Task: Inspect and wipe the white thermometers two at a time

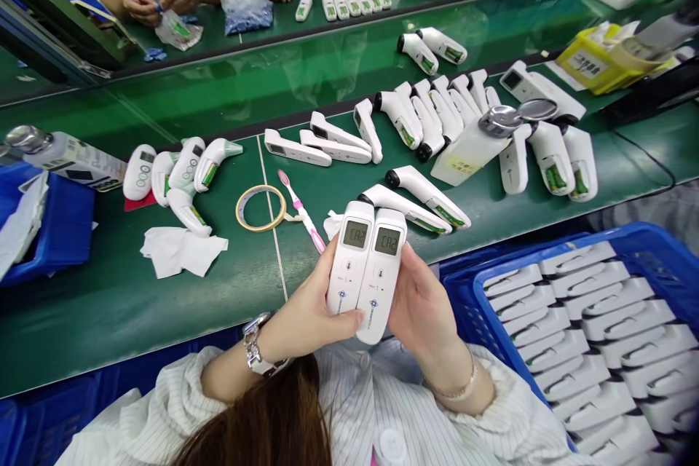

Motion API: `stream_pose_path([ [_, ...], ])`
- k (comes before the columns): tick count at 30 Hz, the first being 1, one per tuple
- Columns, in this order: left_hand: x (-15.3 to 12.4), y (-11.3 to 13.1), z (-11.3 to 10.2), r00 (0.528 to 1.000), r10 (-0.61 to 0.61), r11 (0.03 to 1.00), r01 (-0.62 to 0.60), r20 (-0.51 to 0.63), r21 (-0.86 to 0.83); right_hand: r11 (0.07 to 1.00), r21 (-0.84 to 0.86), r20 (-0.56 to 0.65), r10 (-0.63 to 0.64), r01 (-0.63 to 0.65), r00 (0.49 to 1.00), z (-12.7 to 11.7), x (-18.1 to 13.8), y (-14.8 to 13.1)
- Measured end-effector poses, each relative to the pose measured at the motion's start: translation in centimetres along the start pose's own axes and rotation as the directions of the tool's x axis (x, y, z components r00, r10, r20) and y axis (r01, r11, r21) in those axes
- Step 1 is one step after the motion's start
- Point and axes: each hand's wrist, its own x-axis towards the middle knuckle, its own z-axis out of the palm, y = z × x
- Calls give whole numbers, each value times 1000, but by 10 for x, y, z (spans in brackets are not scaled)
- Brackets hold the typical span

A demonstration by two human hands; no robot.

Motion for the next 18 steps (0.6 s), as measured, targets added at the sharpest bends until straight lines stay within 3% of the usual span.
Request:
stream_pose_path([
  [18, 2, -1, 0, 1000, -3, 999, 3, 17, 35, 999, -39, -14, -22, 21, 1000, -2, 1, 1],
])
